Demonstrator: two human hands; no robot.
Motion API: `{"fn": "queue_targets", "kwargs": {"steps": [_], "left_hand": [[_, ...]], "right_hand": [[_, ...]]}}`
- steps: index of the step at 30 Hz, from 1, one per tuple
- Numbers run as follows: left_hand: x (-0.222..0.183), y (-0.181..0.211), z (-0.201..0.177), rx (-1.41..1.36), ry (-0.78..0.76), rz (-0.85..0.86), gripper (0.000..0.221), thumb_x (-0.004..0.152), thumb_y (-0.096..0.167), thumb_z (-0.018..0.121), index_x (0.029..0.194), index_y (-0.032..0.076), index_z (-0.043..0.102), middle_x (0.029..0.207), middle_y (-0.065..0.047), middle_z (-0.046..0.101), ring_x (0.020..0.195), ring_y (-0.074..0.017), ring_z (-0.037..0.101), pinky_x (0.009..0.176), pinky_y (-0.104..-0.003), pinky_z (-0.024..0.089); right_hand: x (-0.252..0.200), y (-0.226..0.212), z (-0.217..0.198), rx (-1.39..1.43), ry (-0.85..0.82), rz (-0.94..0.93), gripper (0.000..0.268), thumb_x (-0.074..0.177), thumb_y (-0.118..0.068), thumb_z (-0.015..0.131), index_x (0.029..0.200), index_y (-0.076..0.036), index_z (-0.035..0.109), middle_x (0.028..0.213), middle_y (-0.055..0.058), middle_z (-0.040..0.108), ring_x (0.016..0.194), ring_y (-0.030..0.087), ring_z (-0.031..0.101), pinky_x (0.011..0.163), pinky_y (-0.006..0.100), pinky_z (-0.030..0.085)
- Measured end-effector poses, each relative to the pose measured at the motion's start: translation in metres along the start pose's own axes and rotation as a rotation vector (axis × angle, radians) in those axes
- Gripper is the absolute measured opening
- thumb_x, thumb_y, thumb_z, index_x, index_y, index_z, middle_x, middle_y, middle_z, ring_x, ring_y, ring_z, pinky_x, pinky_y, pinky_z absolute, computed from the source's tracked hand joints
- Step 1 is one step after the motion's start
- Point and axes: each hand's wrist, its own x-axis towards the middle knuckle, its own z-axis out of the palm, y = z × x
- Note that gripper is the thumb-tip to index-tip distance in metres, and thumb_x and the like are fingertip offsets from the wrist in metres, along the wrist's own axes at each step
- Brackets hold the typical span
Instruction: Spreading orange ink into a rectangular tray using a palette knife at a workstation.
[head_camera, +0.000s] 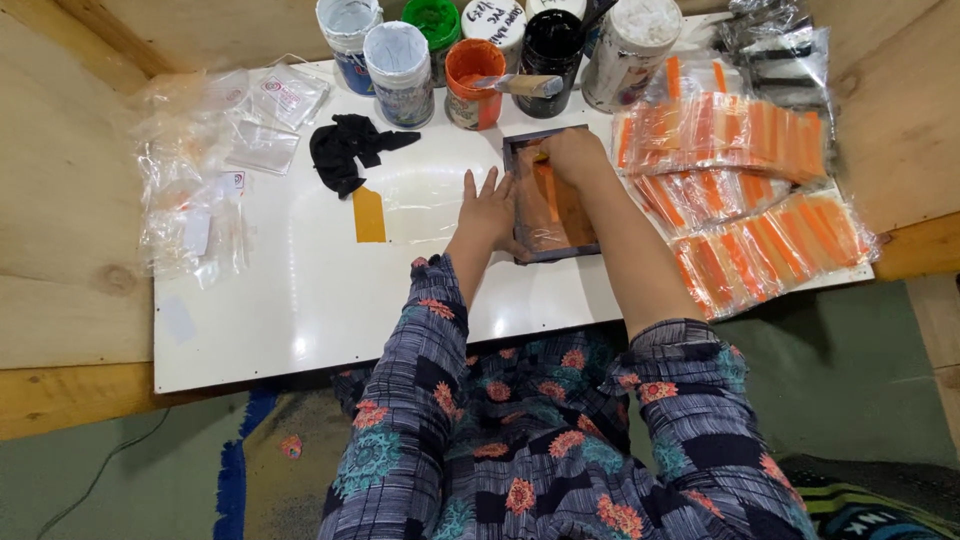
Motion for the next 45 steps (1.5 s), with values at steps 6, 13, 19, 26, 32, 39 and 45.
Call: {"fn": "queue_targets", "kwargs": {"steps": [6,13,19,26,32,39,45], "left_hand": [[0.009,-0.003,0.009,-0.013,-0.003,0.002,0.136,0.059,0.081,0.077,0.162,0.012,0.023,0.172,-0.003,0.014,0.159,-0.0271,0.002,0.124,-0.062,-0.014],[0.009,-0.004,0.008,-0.002,-0.01,0.002,0.134,0.062,0.081,0.076,0.163,0.012,0.022,0.173,-0.003,0.012,0.159,-0.028,0.001,0.124,-0.062,-0.013],[0.007,-0.002,0.003,0.007,-0.021,-0.004,0.135,0.06,0.082,0.076,0.163,0.012,0.022,0.173,-0.002,0.012,0.159,-0.0277,0.0,0.123,-0.062,-0.015],[0.004,-0.001,0.002,0.016,-0.023,-0.011,0.133,0.063,0.08,0.076,0.163,0.012,0.021,0.173,-0.003,0.012,0.159,-0.0285,0.001,0.124,-0.061,-0.014],[0.011,-0.002,0.009,0.029,-0.02,-0.015,0.131,0.064,0.078,0.076,0.163,0.013,0.02,0.173,-0.002,0.01,0.158,-0.0283,0.0,0.123,-0.062,-0.015],[0.003,-0.001,0.003,0.022,-0.006,-0.004,0.131,0.066,0.078,0.076,0.163,0.011,0.02,0.172,-0.003,0.014,0.158,-0.029,0.002,0.124,-0.062,-0.013],[0.002,0.0,0.002,0.037,-0.005,-0.005,0.129,0.067,0.079,0.075,0.163,0.011,0.021,0.172,-0.003,0.014,0.158,-0.0284,0.002,0.124,-0.062,-0.013]], "right_hand": [[0.006,0.002,0.013,-0.024,-0.109,0.01,0.03,0.094,-0.01,0.06,0.112,-0.023,0.08,0.092,0.01,0.079,0.092,0.033,0.075,0.082,0.043,0.06],[-0.006,-0.008,0.004,-0.012,-0.098,0.004,0.025,0.095,-0.008,0.058,0.105,-0.018,0.078,0.088,0.009,0.077,0.087,0.032,0.076,0.079,0.042,0.059],[-0.005,-0.002,0.032,0.019,-0.054,-0.004,0.024,0.096,-0.002,0.053,0.096,-0.013,0.074,0.087,0.011,0.077,0.086,0.033,0.075,0.074,0.043,0.06],[-0.054,-0.027,-0.011,-0.103,-0.092,-0.059,0.014,0.089,-0.012,0.064,0.091,-0.014,0.077,0.082,0.008,0.075,0.082,0.032,0.075,0.068,0.043,0.058],[-0.088,-0.034,-0.019,-0.006,-0.182,-0.084,0.021,0.082,-0.021,0.071,0.1,-0.018,0.081,0.086,0.009,0.077,0.086,0.034,0.076,0.077,0.045,0.06],[-0.122,-0.043,-0.02,-0.013,-0.134,-0.143,0.023,0.085,-0.008,0.069,0.103,-0.016,0.081,0.083,0.006,0.078,0.081,0.03,0.076,0.076,0.04,0.058],[-0.099,-0.004,-0.036,0.508,-0.199,0.128,0.032,0.1,-0.021,0.057,0.121,0.0,0.069,0.107,0.032,0.072,0.105,0.055,0.065,0.094,0.063,0.051]]}}
